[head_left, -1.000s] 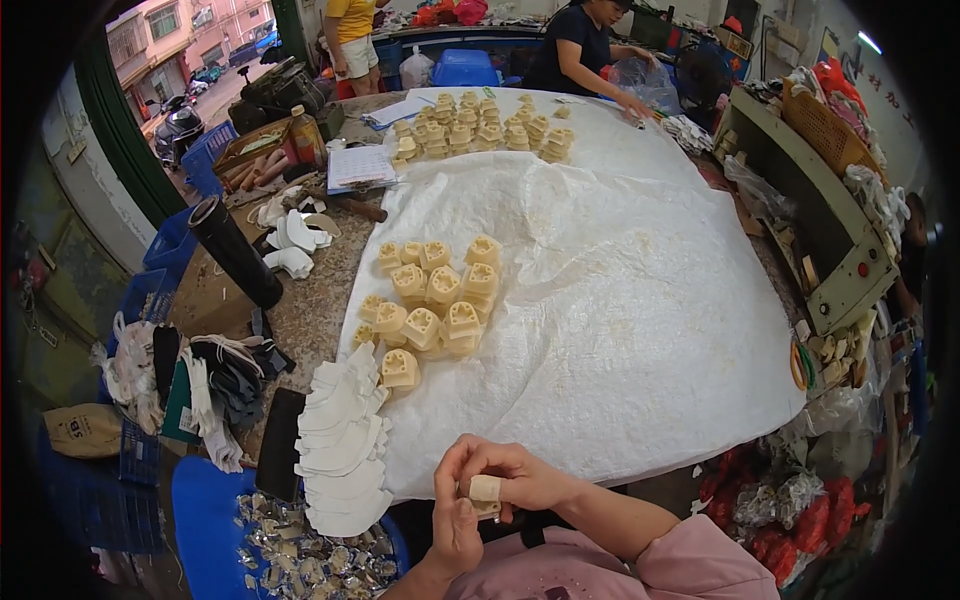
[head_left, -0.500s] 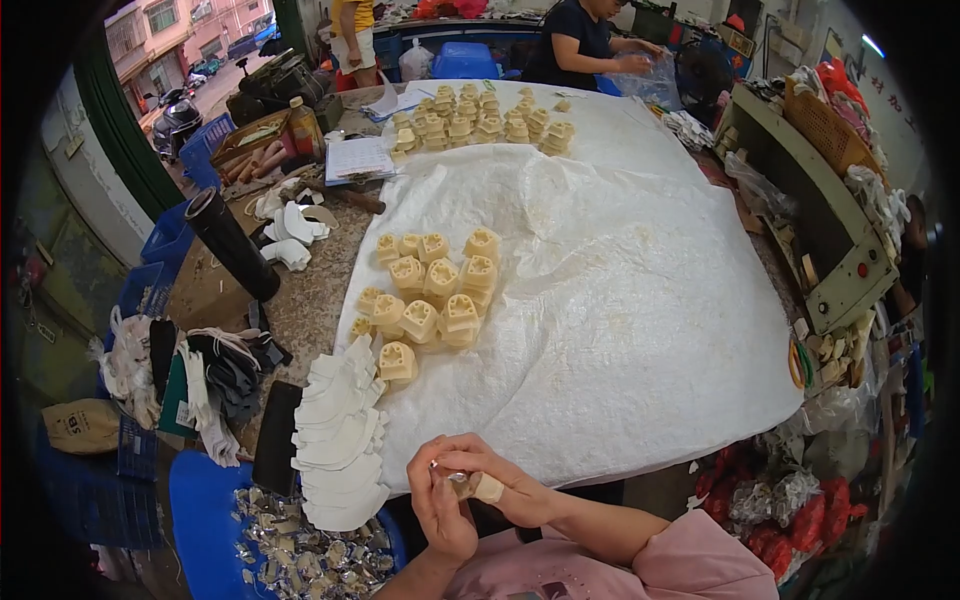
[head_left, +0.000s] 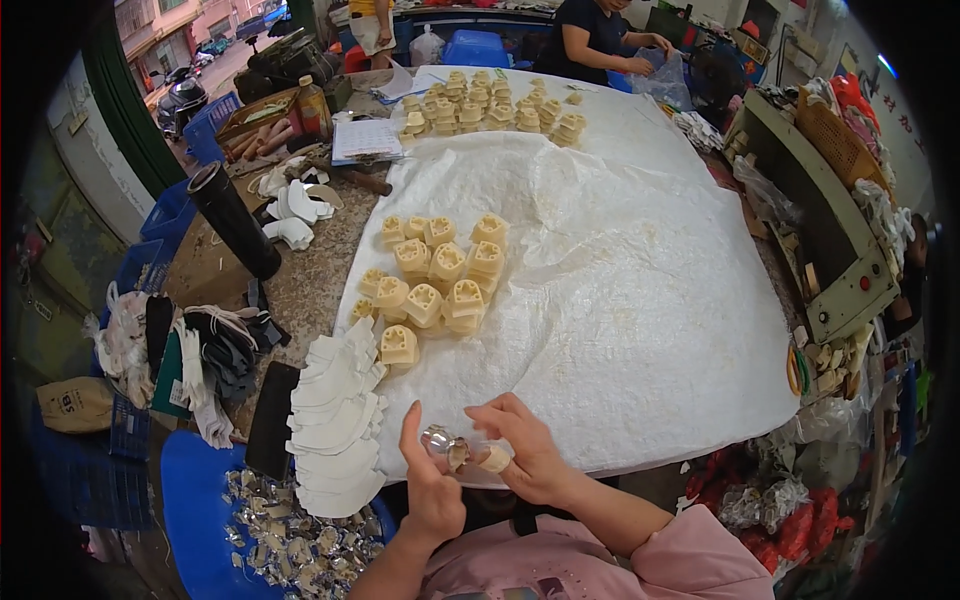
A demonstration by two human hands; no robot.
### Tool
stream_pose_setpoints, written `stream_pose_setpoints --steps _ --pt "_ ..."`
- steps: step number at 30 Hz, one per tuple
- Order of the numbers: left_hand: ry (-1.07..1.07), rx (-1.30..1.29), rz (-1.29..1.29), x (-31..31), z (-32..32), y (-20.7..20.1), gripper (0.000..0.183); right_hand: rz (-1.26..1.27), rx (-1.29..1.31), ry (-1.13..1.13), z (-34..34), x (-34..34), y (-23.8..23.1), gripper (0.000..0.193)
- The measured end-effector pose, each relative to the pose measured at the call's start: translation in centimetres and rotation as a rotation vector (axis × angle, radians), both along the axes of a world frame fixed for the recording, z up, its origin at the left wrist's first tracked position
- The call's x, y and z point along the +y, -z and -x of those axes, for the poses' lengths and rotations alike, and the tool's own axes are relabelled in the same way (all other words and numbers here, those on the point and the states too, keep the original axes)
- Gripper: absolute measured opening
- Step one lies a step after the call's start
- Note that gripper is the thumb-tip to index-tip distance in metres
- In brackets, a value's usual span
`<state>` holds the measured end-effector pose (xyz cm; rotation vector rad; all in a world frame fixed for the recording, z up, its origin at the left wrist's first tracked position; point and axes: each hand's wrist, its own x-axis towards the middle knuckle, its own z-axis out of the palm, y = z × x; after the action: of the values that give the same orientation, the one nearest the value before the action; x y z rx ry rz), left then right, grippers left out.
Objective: Assembling small plastic shoe components with silver inserts.
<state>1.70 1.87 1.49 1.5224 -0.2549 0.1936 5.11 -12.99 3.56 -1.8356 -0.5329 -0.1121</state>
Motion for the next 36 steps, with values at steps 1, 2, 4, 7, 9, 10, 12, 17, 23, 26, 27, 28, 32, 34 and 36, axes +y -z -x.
stream_pose_setpoints --steps 1,2,4,7,9,10,12,17,23,26,27,28,32,34,36 --pt "0.034 -0.104 -0.259 0.8 -0.1 0.9 0.076 0.000 0.002 0.000 -0.1 -0.2 -0.3 0.037" --pt "0.067 -0.260 -0.576 1.7 -0.4 1.7 0.084 0.151 0.040 -0.074 -0.2 -0.3 -0.5 0.033" --pt "-0.009 -0.306 -0.560 1.1 -0.5 1.5 0.085 0.221 0.164 -0.151 -0.6 0.1 -0.6 0.026" --pt "-0.071 -0.355 -0.509 0.6 -0.4 0.7 0.083 0.083 0.131 -0.175 -0.5 -0.4 0.2 0.025" --pt "-0.001 -0.020 -0.303 0.7 -0.3 -0.8 0.066 0.015 0.088 -0.123 -0.3 -0.4 0.3 0.024" --pt "-0.001 -0.020 -0.302 1.0 -0.3 -0.4 0.066 -0.055 0.044 -0.075 -0.2 -0.5 0.3 0.023" --pt "0.083 0.048 -0.220 1.8 -0.4 0.4 0.053 -0.067 0.060 -0.117 -0.5 -0.6 0.8 0.021" --pt "0.009 -0.071 -0.363 1.8 -0.6 -2.2 0.043 -0.341 0.520 -0.273 -1.9 -1.5 1.4 0.018" --pt "0.014 -0.211 -0.508 1.7 0.5 -3.2 0.047 -0.288 0.450 -0.487 -1.4 -2.0 1.6 0.017" --pt "0.013 -0.165 -0.504 1.4 0.4 -3.1 0.045 -0.015 0.247 -0.276 -0.5 -1.4 1.0 0.015" --pt "0.001 -0.129 -0.493 1.3 0.4 -2.9 0.044 0.017 0.243 -0.186 -0.2 -1.2 1.1 0.015" --pt "-0.035 -0.113 -0.491 1.1 0.3 -2.5 0.042 0.052 0.244 -0.096 0.1 -1.0 1.3 0.016" --pt "-0.089 -0.162 -0.456 1.0 -0.7 -1.4 0.048 -0.331 0.548 -0.188 -1.3 -1.1 1.1 0.016" --pt "-0.127 -0.213 -0.474 0.8 -1.0 -2.3 0.042 -0.469 0.579 -0.379 -1.4 -1.6 0.7 0.021" --pt "-0.139 -0.211 -0.463 0.2 -1.3 -2.4 0.043 -0.564 0.563 -0.376 -1.6 -1.0 1.1 0.020"
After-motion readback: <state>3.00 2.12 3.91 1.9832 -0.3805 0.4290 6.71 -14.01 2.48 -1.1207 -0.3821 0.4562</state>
